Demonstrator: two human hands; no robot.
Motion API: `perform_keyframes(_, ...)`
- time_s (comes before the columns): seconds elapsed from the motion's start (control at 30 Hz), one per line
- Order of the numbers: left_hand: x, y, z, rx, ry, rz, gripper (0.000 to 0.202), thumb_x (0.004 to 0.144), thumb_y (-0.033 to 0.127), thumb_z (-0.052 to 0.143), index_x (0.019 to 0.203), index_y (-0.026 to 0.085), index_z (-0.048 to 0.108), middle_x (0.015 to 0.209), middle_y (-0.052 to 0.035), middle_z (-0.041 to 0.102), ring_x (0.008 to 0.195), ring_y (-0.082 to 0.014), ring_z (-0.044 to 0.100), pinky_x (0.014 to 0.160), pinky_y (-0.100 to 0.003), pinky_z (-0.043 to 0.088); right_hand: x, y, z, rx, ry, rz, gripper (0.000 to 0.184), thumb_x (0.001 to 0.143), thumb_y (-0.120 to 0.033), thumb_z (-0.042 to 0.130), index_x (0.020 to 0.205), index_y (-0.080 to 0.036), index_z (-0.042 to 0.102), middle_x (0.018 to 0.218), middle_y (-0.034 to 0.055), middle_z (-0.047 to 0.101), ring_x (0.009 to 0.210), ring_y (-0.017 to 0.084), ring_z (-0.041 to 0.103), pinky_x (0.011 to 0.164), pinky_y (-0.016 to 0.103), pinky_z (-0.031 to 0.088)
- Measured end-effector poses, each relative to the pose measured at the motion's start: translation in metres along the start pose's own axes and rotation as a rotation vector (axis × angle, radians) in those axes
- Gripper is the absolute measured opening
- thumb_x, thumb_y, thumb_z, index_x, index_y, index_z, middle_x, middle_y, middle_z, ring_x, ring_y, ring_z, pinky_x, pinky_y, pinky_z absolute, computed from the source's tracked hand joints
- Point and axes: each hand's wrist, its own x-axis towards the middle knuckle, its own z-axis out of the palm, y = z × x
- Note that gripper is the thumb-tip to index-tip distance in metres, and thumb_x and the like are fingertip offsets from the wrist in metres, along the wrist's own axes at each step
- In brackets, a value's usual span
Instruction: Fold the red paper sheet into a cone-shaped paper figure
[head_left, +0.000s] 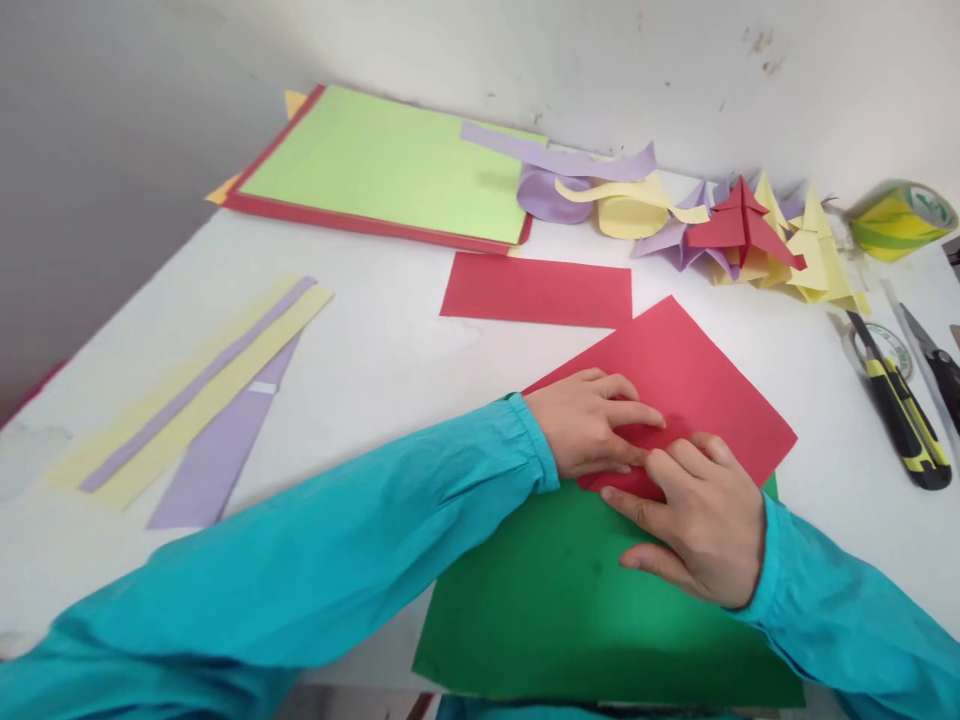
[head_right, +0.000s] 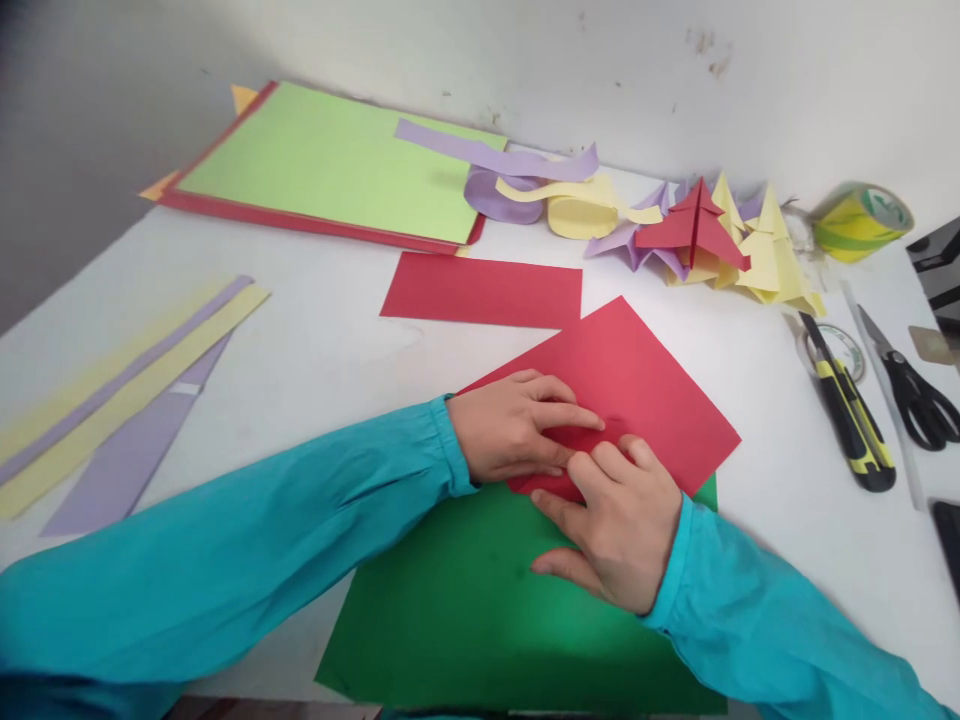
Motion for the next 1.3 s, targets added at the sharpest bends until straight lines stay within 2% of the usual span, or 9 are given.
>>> perform_keyframes(0.27,0.002,-0.001,0.002,0.037,0.040,0.015,0.028,0.091,0.040,0.046,0.085,0.030,0.071,0.129,0.0034,0.056,0.105,-0.0207,0.048,0.077,-0.035,0.035,0.016,-0.010,0.001,-0.029,0.015,-0.022,0.045,0.086,-0.056,0.045,0.112,-0.025,0.065,0.080,0.0069,0.052,0.077,0.021,0.040,0.073,0.038,0.027)
perform_keyframes(0.37,0.002,-0.001,0.005,0.061,0.057,0.019,0.022,0.088,0.038,0.053,0.084,0.027,0.072,0.127,0.0018,0.057,0.104,-0.0205,0.048,0.077,-0.034,0.036,0.019,-0.011,0.002,-0.028,0.023,-0.025,0.042,0.085,-0.055,0.047,0.109,-0.026,0.066,0.077,0.0061,0.051,0.077,0.022,0.040,0.073,0.038,0.028)
perform_keyframes(0.5,0.001,0.000,0.006,0.062,0.085,0.018,0.023,0.090,0.038,0.051,0.084,0.029,0.071,0.125,0.0014,0.059,0.106,-0.0207,0.048,0.080,-0.034,0.037,0.020,-0.007,0.004,0.000,0.029,-0.027,0.038,0.085,-0.053,0.050,0.109,-0.029,0.066,0.077,0.0052,0.051,0.077,0.021,0.040,0.073,0.038,0.028)
perform_keyframes(0.67,-0.001,0.001,0.006,0.049,0.060,-0.011,0.020,0.090,0.040,0.051,0.091,0.034,0.070,0.126,0.0026,0.058,0.109,-0.0200,0.048,0.087,-0.035,0.035,0.015,0.004,0.003,0.047,0.020,-0.046,0.034,0.086,-0.047,0.050,0.113,-0.031,0.064,0.075,0.0042,0.050,0.077,0.021,0.039,0.072,0.037,0.028)
perform_keyframes(1.03,-0.003,-0.001,0.004,0.076,0.051,0.015,0.026,0.092,0.044,0.045,0.109,0.040,0.064,0.131,0.0047,0.055,0.108,-0.0204,0.048,0.082,-0.034,0.035,-0.004,0.018,-0.005,0.081,0.044,-0.044,0.025,0.088,-0.035,0.049,0.099,-0.027,0.070,0.069,0.0030,0.045,0.072,0.019,0.036,0.068,0.035,0.024)
perform_keyframes(1.3,-0.003,0.000,0.000,0.034,-0.013,-0.017,0.025,0.091,0.042,0.048,0.112,0.041,0.062,0.130,0.0021,0.055,0.111,-0.0204,0.046,0.087,-0.035,0.034,-0.024,0.041,-0.018,0.170,0.004,-0.055,0.031,0.089,-0.025,0.044,0.075,-0.024,0.072,0.066,0.0027,0.042,0.069,0.017,0.034,0.063,0.034,0.020)
